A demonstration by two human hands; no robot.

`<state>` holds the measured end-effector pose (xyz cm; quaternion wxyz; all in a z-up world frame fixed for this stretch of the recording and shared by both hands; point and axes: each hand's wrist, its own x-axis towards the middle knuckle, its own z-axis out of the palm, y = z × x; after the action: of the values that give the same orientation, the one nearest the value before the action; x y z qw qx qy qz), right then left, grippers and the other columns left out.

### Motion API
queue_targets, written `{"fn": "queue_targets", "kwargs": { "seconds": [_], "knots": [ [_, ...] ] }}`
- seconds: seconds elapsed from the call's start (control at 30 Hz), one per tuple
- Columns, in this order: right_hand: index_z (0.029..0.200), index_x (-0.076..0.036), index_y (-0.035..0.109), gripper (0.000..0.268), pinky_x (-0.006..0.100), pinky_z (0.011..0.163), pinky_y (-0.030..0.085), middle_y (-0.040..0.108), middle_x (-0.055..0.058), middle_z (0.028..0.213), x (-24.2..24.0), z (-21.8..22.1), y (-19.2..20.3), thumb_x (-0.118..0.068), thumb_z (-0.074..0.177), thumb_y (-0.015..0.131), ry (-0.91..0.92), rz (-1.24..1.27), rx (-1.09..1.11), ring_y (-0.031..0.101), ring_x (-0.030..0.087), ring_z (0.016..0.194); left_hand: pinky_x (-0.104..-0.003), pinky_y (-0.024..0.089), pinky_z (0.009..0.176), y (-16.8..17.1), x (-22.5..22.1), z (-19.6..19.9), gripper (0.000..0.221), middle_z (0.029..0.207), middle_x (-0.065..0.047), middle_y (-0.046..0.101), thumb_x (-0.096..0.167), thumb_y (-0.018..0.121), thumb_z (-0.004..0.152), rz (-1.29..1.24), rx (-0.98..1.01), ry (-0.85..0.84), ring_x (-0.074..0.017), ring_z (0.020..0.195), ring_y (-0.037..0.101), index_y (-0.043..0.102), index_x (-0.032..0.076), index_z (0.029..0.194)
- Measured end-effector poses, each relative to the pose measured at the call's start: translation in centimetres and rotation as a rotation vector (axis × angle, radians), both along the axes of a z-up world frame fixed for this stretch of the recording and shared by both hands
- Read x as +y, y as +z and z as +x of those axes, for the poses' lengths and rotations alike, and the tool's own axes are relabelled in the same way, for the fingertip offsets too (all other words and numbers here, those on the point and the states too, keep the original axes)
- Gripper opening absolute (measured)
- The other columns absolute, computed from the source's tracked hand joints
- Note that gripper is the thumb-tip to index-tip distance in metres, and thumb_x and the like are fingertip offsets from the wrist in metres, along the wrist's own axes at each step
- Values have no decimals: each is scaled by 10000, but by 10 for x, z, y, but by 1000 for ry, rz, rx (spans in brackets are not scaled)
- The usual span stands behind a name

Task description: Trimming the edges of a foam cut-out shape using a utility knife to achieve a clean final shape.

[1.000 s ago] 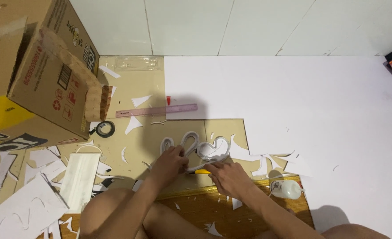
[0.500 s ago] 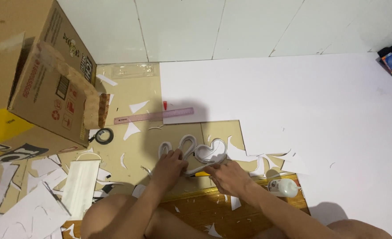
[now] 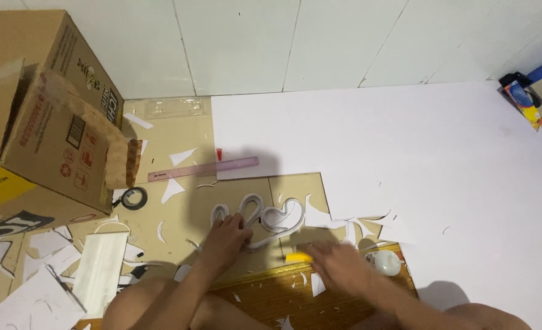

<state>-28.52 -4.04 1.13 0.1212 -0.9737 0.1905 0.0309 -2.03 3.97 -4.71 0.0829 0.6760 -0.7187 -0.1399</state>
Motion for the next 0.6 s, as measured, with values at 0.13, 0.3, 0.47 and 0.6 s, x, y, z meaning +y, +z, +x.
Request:
{"fn": "queue_targets", "kwargs": {
  "seconds": [0.13, 0.3, 0.47, 0.6],
  "knots": [
    [1222, -114, 509, 409, 415, 808, 462, 567, 98, 1019, 45, -22, -41, -139, 819, 576, -22, 19, 8, 544, 243, 885, -399, 319, 861, -2, 8, 6, 176, 1048, -40, 476, 139, 579, 763, -64, 27, -61, -233, 931, 508, 617, 183, 930],
    [1221, -129, 445, 470, 420, 815, 375, 439, 98, 975, 72, -16, -48, -188, 799, 644, -155, 153, 91, 449, 256, 893, -386, 306, 888, -6, 13, 3, 141, 1201, -23, 436, 141, 618, 763, -52, 63, -23, -225, 1074, 448, 611, 185, 896],
    [1216, -170, 556, 394, 316, 762, 395, 503, 8, 1018, 81, 35, -2, -283, 839, 576, -712, 664, -25, 469, 138, 876, -395, 410, 788, -11, 14, 0, 244, 1200, -66, 447, 63, 653, 699, -167, 254, 2, -257, 1008, 524, 592, 176, 906],
    [1134, 9, 644, 318, 226, 537, 389, 638, 135, 797, 80, 82, 17, -102, 846, 567, -1337, 1627, -580, 535, 155, 639, -341, 467, 808, -16, 17, -8, 187, 1237, -110, 461, 56, 611, 742, -120, 507, 59, -270, 1023, 548, 631, 117, 918]
  ]
}}
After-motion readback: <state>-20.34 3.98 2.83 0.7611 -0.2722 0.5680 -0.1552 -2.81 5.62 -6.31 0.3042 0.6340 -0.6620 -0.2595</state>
